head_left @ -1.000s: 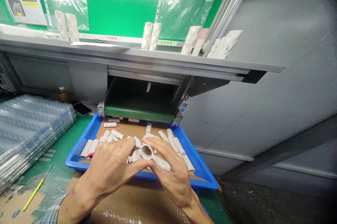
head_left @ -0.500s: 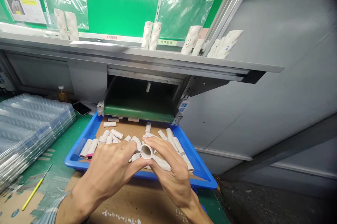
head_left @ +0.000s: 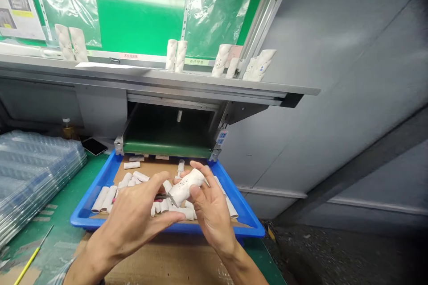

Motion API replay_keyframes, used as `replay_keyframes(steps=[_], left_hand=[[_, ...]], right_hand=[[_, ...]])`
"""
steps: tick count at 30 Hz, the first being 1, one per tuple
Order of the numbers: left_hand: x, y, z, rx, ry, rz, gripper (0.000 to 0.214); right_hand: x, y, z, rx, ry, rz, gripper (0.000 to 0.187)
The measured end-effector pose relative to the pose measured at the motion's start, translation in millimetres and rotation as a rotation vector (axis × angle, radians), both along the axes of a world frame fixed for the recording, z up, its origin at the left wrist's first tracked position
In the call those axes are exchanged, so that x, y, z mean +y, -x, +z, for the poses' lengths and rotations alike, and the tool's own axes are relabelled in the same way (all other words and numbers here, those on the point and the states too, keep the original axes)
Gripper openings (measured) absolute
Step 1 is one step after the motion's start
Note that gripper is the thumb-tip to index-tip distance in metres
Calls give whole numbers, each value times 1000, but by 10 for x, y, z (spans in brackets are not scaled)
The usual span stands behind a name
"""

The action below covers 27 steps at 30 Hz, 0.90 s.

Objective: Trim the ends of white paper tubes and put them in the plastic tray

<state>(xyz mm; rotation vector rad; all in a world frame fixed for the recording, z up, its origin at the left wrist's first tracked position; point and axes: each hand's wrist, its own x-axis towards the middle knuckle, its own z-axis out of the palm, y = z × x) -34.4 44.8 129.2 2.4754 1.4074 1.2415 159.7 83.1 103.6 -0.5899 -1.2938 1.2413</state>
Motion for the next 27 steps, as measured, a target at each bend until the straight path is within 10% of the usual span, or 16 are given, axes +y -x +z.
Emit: replay_keyframes(steps=[11,27], left_hand=[[-24,-78,49,-131,-204,-210,22],[-304,-56,304,-26,-114,10,31]], right_hand=[[-31,65,-48,-291,-107,156,50],[-101,-212,24,-583,-504,2,27]])
